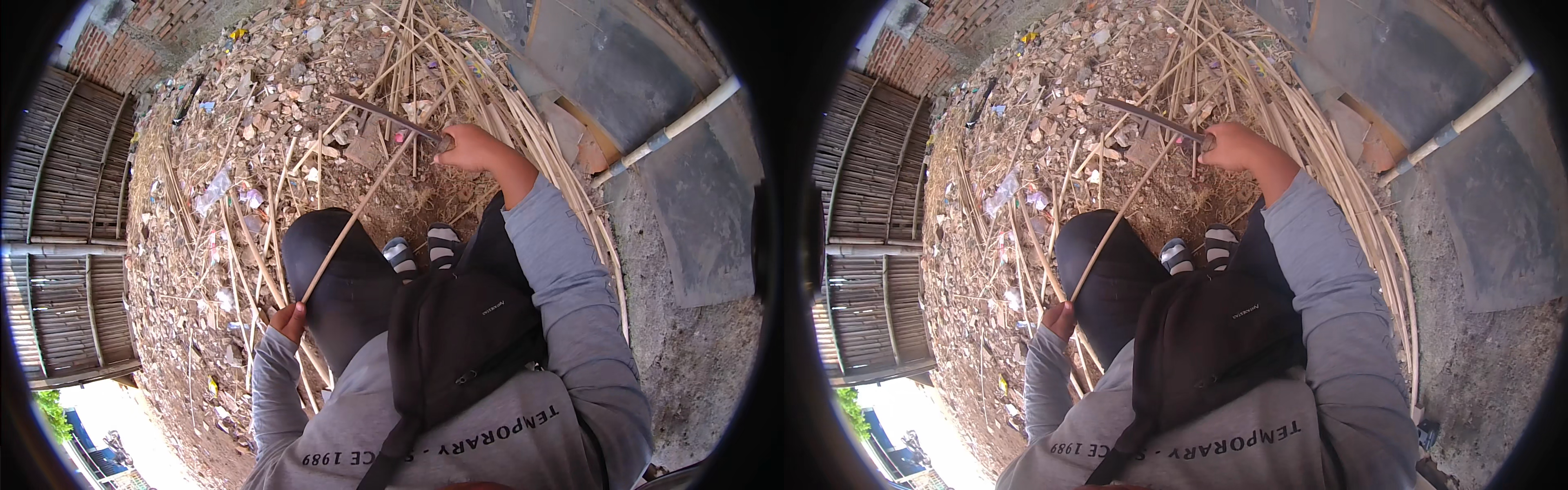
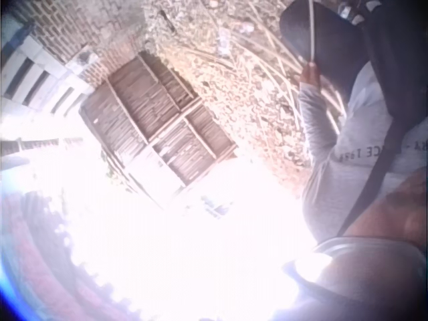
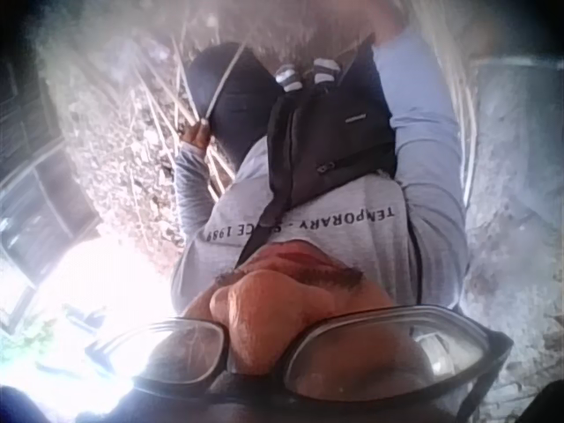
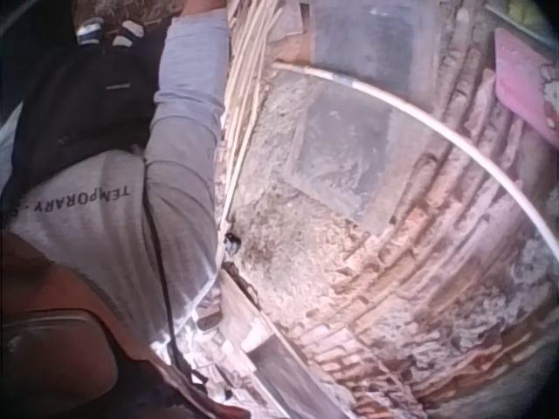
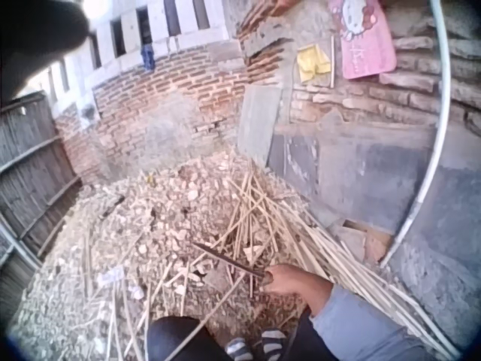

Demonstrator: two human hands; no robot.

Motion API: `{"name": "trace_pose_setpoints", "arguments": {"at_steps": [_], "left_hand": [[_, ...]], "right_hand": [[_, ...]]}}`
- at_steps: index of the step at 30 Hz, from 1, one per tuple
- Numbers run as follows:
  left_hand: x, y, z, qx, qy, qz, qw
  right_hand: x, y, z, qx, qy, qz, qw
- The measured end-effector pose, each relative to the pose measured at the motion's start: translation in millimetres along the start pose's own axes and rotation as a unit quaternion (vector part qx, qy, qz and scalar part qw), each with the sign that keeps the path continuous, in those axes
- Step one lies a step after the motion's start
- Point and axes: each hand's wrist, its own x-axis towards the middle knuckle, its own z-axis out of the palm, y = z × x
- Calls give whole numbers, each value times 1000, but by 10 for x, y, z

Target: The person strips thin layers from a bamboo pole using a knife, holding the bamboo in one hand and the tool in the other while seated outdoors.

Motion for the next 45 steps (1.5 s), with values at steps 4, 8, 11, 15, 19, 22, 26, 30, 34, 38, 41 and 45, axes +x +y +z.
{"name": "trace_pose_setpoints", "arguments": {"at_steps": [4,8,11,15,19,22,26,30,34,38,41,45], "left_hand": [[-22,27,-1,-5,0,6,1000],[32,-70,-39,-91,-47,-25,994],[55,-81,-51,-118,-56,-41,991],[47,-89,-51,-87,-32,-43,995],[53,-148,-43,-117,-41,-55,991],[119,-311,-121,-126,-60,-46,989],[143,-105,-83,-147,-63,-66,985],[103,-116,-80,-129,-47,-66,988],[0,-71,-52,-35,-25,39,998],[-90,-133,-68,-141,-95,-92,981],[-143,-96,-57,-125,-97,-59,986],[-130,-279,-65,-31,-33,-45,998]], "right_hand": [[-39,-54,38,-38,31,-21,999],[-160,-222,52,-39,-29,-88,995],[-4,11,112,-30,-33,-57,997],[95,110,94,-20,36,-4,999],[-40,-112,34,-30,51,-10,998],[-191,-269,38,-59,-18,-92,994],[62,122,64,-12,-42,0,999],[118,92,85,-5,38,-10,999],[-73,-166,42,-23,-6,-53,998],[-192,-108,103,-50,-2,-117,992],[-211,-164,39,-29,-10,-111,993],[-238,-317,-26,-47,-4,-71,996]]}}
